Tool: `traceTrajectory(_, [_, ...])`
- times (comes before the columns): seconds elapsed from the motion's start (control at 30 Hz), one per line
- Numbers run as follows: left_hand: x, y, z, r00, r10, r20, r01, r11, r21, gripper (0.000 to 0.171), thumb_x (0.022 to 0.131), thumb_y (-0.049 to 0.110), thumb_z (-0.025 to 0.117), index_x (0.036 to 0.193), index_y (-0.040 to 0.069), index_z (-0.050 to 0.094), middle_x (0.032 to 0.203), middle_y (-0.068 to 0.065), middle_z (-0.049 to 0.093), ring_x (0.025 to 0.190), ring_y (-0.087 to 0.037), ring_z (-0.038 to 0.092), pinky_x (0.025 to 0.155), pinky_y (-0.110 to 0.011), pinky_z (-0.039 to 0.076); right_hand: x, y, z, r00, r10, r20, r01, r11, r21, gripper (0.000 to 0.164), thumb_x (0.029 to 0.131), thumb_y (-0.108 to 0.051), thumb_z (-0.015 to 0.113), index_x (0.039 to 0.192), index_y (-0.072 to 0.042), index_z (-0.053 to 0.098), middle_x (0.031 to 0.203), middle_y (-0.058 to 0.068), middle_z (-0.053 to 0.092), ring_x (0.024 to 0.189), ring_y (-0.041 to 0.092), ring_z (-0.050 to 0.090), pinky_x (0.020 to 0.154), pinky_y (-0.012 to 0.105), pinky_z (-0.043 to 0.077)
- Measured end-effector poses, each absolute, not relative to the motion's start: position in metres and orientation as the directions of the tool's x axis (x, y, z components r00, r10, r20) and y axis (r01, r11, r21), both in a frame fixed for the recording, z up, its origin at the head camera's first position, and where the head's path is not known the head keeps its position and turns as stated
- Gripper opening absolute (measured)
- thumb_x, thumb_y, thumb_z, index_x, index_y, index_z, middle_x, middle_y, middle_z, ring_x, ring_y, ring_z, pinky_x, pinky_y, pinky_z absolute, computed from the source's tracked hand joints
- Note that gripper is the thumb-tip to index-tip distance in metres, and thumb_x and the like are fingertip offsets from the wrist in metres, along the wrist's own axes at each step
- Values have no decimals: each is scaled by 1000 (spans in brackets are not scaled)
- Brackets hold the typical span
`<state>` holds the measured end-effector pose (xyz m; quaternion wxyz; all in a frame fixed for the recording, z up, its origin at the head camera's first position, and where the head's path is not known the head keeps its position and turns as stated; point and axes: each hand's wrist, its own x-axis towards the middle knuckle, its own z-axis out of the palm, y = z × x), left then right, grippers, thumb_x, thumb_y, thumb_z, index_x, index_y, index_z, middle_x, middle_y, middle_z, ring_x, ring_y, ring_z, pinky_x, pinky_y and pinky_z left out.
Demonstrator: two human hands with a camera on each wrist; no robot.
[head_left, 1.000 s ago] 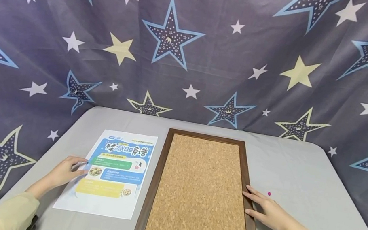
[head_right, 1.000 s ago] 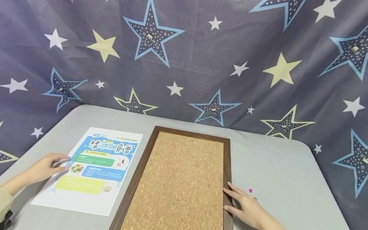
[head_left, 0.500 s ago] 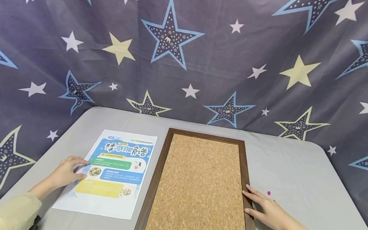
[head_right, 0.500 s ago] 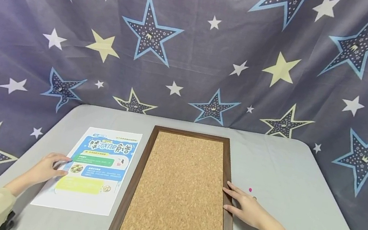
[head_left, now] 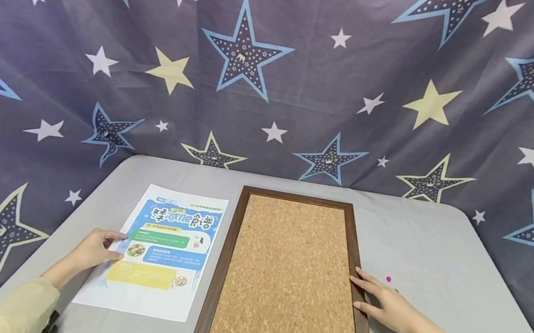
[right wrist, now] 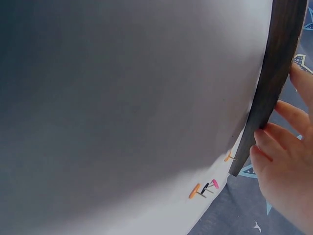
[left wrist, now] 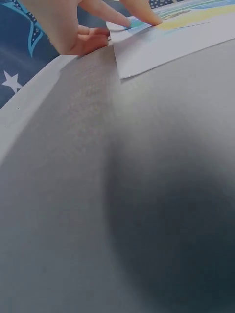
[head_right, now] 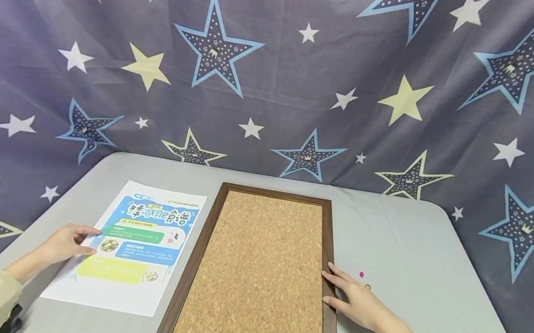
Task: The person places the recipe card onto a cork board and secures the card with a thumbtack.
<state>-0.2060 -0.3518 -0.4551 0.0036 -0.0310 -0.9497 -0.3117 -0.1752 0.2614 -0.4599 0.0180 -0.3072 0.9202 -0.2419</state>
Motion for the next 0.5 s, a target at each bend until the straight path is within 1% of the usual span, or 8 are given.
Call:
traceTrajectory(0.1, [-207, -354, -455, -999, 38, 30, 48, 792, 609, 44, 65, -4, 69, 105, -16, 56, 78, -15, 49, 70, -21, 43, 55, -23, 36, -175, 261, -460, -813, -571, 114, -553, 694, -461, 53, 87, -32, 54, 129, -1, 45, 136, 23, 33, 120, 42, 34, 91, 55, 33])
traceTrajectory(0.2, [-208, -356, -456, -1000, 2, -2, 0, 780, 625, 41, 68, -4, 67, 106, -14, 56, 79, -13, 51, 70, -18, 42, 52, -21, 37, -176, 261, -460, -815, -569, 113, -549, 693, -467, 53, 87, -32, 54, 128, 0, 45, 136, 23, 32, 120, 42, 34, 92, 55, 33])
traceTrajectory(0.27, [-208, -359, -455, -999, -13, -31, -30, 763, 646, 39, 70, -4, 65, 107, -14, 56, 81, -15, 54, 70, -17, 43, 52, -20, 39, -176, 261, -460, -815, -568, 115, -549, 693, -467, 53, 87, -32, 54, 128, -1, 45, 136, 23, 32, 120, 42, 34, 92, 55, 33])
traceTrajectory(0.37, [-207, -363, -456, -998, -24, -62, -60, 726, 685, 38, 73, -3, 63, 109, -15, 55, 89, -20, 59, 71, -14, 48, 56, -19, 43, -176, 260, -460, -815, -569, 113, -549, 693, -468, 53, 87, -33, 54, 129, -1, 45, 137, 23, 32, 120, 42, 34, 92, 54, 33])
traceTrajectory(0.5, [-206, -369, -456, -993, -29, -114, -105, 662, 742, 42, 77, 1, 61, 114, -15, 51, 100, -25, 58, 73, -8, 53, 60, -19, 46, -176, 261, -460, -812, -573, 111, -551, 691, -468, 53, 87, -32, 54, 129, -1, 44, 137, 23, 32, 120, 42, 34, 92, 54, 33])
